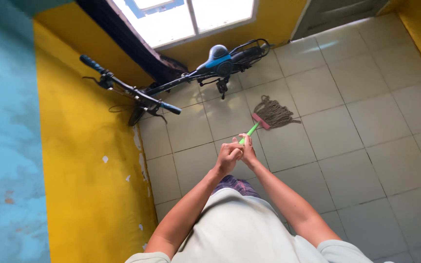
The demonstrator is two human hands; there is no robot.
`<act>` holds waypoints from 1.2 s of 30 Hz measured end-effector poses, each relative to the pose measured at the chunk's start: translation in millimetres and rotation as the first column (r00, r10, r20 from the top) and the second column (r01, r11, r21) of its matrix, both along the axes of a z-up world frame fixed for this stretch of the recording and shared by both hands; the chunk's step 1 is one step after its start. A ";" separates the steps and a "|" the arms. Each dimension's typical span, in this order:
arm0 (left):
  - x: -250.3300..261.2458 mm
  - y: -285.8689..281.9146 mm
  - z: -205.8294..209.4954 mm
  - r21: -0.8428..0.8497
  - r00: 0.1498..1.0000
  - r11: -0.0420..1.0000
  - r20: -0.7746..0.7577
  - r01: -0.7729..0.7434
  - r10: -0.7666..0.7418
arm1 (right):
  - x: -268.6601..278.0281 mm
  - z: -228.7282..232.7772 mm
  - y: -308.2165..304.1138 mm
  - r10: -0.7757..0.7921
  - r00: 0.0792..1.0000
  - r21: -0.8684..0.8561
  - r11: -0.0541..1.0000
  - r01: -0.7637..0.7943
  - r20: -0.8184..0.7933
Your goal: The recorder is mopping the floor in a room, moving across different floor surfaces.
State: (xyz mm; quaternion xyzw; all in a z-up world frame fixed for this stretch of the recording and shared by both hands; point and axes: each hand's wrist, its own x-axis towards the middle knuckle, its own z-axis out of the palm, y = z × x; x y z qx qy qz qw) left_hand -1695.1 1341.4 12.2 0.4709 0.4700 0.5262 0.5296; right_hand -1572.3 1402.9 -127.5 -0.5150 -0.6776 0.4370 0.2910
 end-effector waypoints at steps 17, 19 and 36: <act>-142.1 -153.5 59.9 0.035 0.905 0.960 -0.327 -0.277 0.273 | -172.8 21.7 -136.7 0.231 0.935 -0.238 0.925 -0.297 -0.269; -157.6 -172.8 62.0 0.074 0.878 0.946 -0.355 -0.316 0.321 | -198.5 18.2 -154.1 0.259 0.887 -0.252 0.894 -0.370 -0.382; -206.4 -278.1 87.0 0.159 0.576 0.764 -0.567 -0.626 0.589 | -292.5 23.4 -269.2 0.512 0.770 -0.279 0.730 -0.624 -0.382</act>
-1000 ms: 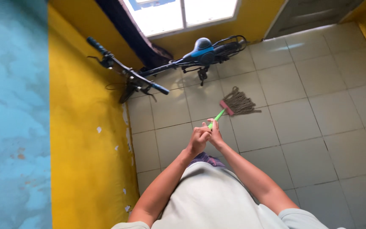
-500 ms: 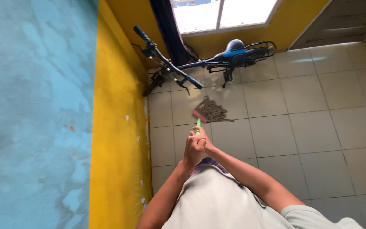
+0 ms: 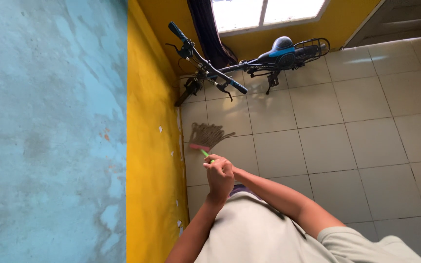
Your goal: The recorder is mopping the floor in a room, moving across different floor surfaces.
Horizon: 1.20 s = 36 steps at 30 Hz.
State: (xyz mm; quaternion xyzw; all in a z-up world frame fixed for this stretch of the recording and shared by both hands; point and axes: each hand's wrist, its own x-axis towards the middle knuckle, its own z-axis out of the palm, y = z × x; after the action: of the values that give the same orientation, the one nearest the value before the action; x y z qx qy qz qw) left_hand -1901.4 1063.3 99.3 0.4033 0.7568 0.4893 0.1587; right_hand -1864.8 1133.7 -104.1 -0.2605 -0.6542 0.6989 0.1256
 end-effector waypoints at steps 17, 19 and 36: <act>119.5 64.2 41.2 0.145 0.935 0.949 0.182 0.281 -0.305 | 150.6 22.0 75.3 -0.003 0.991 0.220 0.975 0.032 -0.131; 144.3 75.5 42.7 0.224 0.916 0.921 0.178 0.319 -0.360 | 182.7 21.1 89.1 -0.106 0.988 0.347 0.927 0.140 -0.115; 324.2 125.7 -40.7 0.202 0.502 0.541 0.214 0.816 -0.838 | 439.7 -26.4 140.7 -0.528 0.834 0.902 0.421 0.095 0.159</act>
State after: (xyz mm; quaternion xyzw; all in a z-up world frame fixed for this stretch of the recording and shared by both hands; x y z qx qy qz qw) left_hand -1577.3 1189.0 58.5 0.6462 0.4216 0.4341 0.4651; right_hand -1425.1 1274.4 -130.5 -0.4247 -0.8619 0.1605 0.2258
